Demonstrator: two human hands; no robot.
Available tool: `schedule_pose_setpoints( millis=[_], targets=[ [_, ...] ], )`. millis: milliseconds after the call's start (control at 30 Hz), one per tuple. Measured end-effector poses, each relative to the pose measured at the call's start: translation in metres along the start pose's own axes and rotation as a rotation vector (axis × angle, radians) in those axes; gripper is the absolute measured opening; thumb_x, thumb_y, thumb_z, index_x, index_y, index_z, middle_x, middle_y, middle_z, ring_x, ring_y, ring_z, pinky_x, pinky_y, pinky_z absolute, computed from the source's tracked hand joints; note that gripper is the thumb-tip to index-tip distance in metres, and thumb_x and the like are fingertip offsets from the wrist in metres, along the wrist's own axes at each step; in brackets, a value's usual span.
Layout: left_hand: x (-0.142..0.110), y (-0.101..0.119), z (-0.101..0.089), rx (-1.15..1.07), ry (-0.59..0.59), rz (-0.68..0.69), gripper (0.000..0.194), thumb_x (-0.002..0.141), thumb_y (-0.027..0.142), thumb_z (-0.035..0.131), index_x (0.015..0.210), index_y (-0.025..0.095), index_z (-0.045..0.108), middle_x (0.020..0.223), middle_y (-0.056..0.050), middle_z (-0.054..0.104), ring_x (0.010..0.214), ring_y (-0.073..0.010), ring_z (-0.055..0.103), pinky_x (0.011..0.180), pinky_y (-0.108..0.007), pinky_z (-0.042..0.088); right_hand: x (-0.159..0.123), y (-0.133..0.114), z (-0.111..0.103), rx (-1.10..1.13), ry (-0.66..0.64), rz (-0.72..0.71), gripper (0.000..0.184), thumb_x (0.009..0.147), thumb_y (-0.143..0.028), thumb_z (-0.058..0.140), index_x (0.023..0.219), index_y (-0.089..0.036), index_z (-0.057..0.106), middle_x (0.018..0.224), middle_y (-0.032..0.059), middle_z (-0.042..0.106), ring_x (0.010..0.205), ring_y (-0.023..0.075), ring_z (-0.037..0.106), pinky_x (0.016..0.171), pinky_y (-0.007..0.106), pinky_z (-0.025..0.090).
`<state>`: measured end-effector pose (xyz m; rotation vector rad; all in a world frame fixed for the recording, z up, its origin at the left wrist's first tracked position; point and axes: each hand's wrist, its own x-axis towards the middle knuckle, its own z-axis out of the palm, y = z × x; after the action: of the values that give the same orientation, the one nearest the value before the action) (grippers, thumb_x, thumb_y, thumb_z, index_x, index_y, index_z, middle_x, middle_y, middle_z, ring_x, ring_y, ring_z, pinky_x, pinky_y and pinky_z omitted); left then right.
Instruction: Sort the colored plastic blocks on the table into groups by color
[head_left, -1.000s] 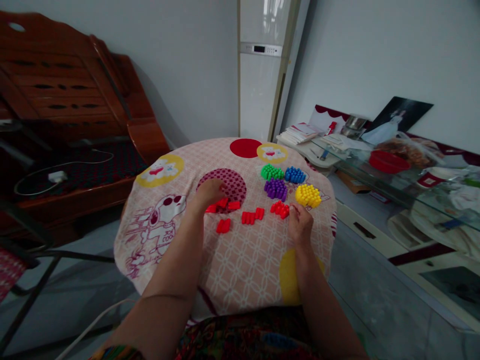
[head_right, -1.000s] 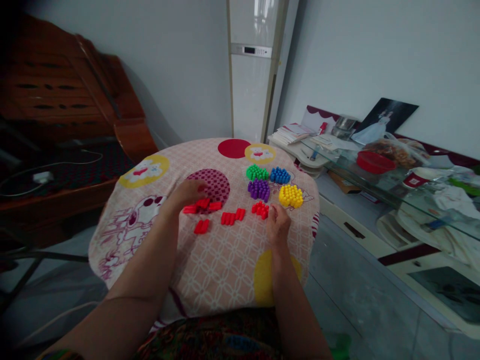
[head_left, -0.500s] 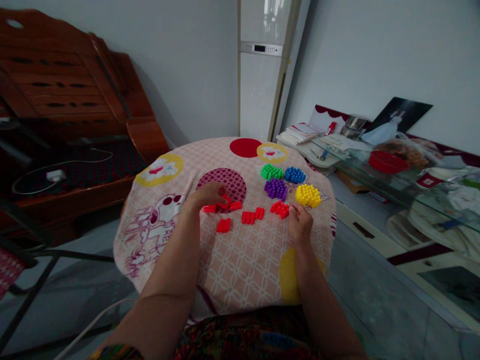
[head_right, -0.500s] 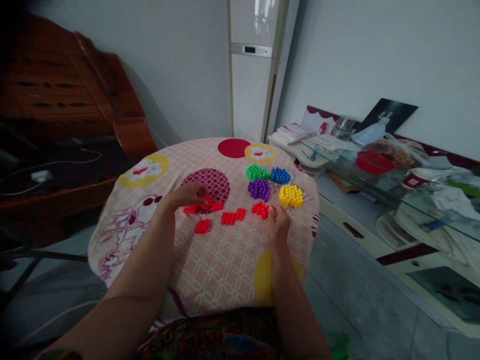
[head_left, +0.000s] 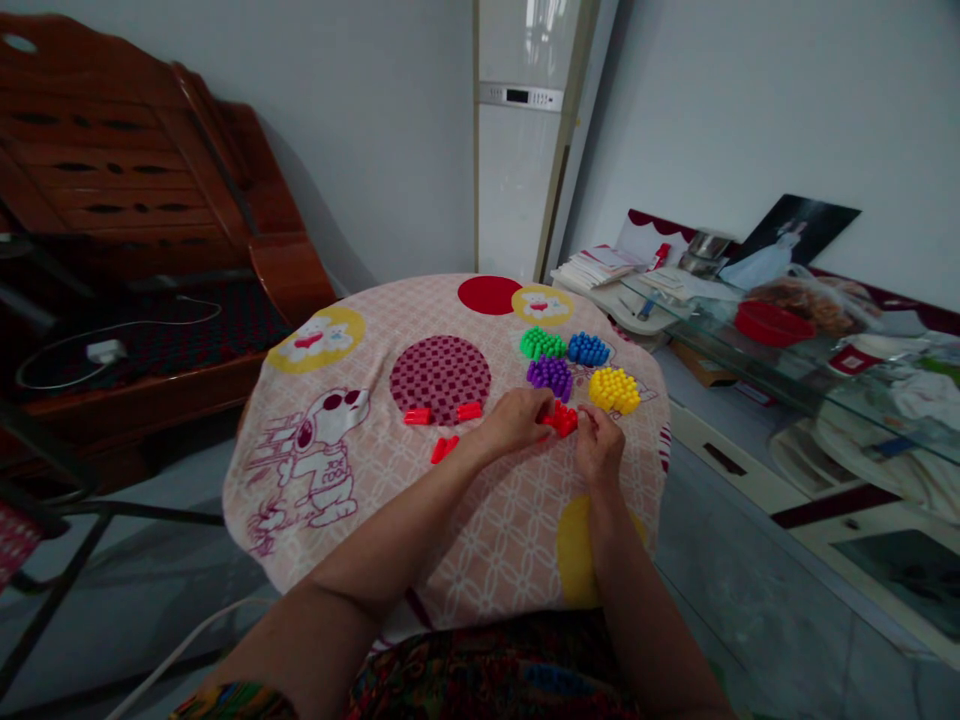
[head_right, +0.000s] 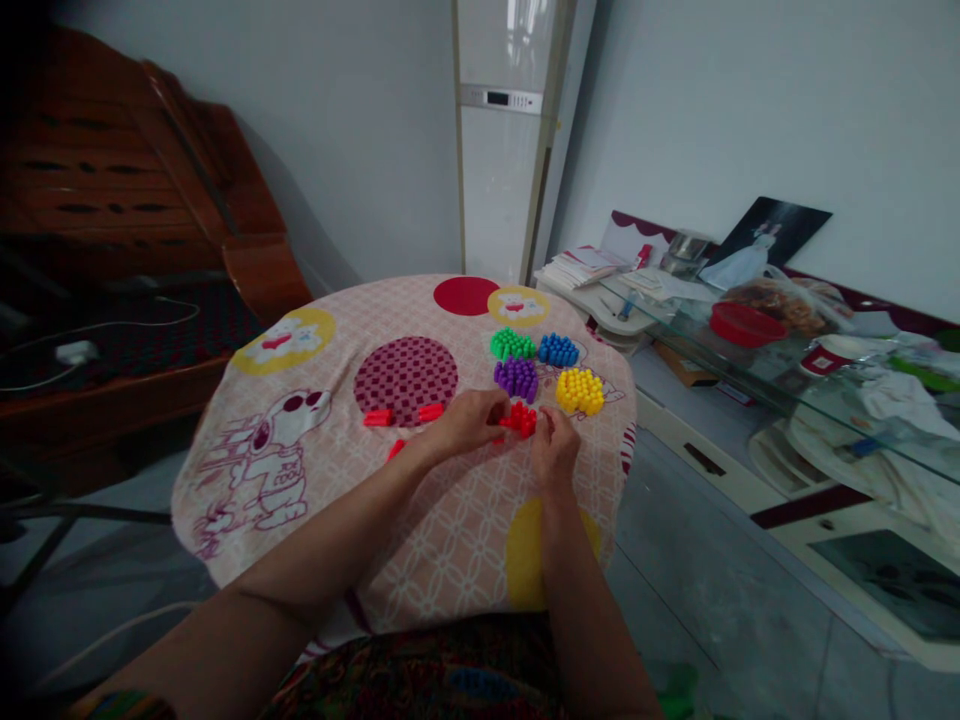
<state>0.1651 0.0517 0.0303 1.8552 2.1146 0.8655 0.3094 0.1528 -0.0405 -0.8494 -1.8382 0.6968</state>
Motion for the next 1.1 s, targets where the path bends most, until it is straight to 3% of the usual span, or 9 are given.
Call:
schedule_pose_setpoints(
  millis=[200,567,667,767,900,1000,1100],
  targets=[
    [-0.003,0.016,0.029,0.101,0.048,-0.045,0.007,0.080,0.021,0.061,0.086,0.019,0.060,0.087,-0.007,0.068,0.080,-0.0199,0.063,0.068,-0.029,0.043,0.000,0.002,0.000,-0.014,-0.012,-0.009,0.037,0.088,-0.038,0.046,0.096,-0.014,0.073,0.093,0.0127,0.075,0.086,0.0243,0.068,0.083,0.036,0.051],
    [-0.005,0.019,0.041,-0.038,0.133,-0.044,0.014,0.083,0.029,0.064,0.091,0.017,0.060,0.083,-0.003,0.063,0.074,-0.0159,0.057,0.066,-0.026,0.040,0.001,0.003,0.001,-0.024,-0.047,-0.014,0.042,0.092,-0.039,0.041,0.097,-0.013,0.074,0.095,0.0143,0.076,0.088,0.0250,0.068,0.083,0.036,0.050],
    [-0.002,0.016,0.025,-0.001,0.086,-0.066,0.019,0.080,0.032,0.069,0.089,0.017,0.061,0.078,-0.001,0.064,0.071,-0.0154,0.057,0.064,-0.026,0.039,0.001,0.002,0.000,-0.018,-0.052,-0.017,0.041,0.092,-0.039,0.042,0.096,-0.014,0.073,0.094,0.0134,0.076,0.087,0.0244,0.068,0.081,0.035,0.050],
    [0.000,0.001,-0.009,0.119,0.005,-0.072,0.010,0.080,0.025,0.067,0.086,0.016,0.066,0.079,-0.003,0.067,0.072,-0.0154,0.059,0.065,-0.025,0.038,0.001,-0.001,-0.001,-0.014,-0.048,-0.014,0.040,0.092,-0.040,0.041,0.090,-0.015,0.072,0.087,0.0111,0.075,0.082,0.0223,0.066,0.078,0.033,0.048],
    [-0.008,-0.025,-0.050,0.333,-0.216,-0.160,0.012,0.075,0.021,0.069,0.085,0.018,0.073,0.082,-0.005,0.071,0.076,-0.0177,0.063,0.066,-0.026,0.039,0.001,-0.003,-0.001,-0.031,-0.051,0.007,0.040,0.092,-0.042,0.040,0.086,-0.015,0.070,0.081,0.0088,0.072,0.077,0.0204,0.063,0.075,0.032,0.046],
    [-0.016,-0.035,-0.059,0.388,-0.397,-0.197,0.023,0.066,0.026,0.077,0.089,0.020,0.075,0.086,-0.005,0.073,0.080,-0.0204,0.065,0.065,-0.026,0.040,0.001,-0.002,-0.001,-0.040,-0.048,0.008,0.040,0.091,-0.042,0.040,0.086,-0.015,0.070,0.082,0.0088,0.072,0.077,0.0202,0.063,0.075,0.031,0.046],
    [-0.018,-0.037,-0.055,0.398,-0.448,-0.200,0.030,0.063,0.027,0.079,0.092,0.020,0.074,0.088,-0.006,0.073,0.081,-0.0221,0.065,0.064,-0.026,0.039,0.001,-0.001,0.000,-0.044,-0.051,0.012,0.039,0.091,-0.041,0.040,0.086,-0.015,0.069,0.081,0.0084,0.071,0.078,0.0201,0.063,0.074,0.031,0.046]
  ],
)
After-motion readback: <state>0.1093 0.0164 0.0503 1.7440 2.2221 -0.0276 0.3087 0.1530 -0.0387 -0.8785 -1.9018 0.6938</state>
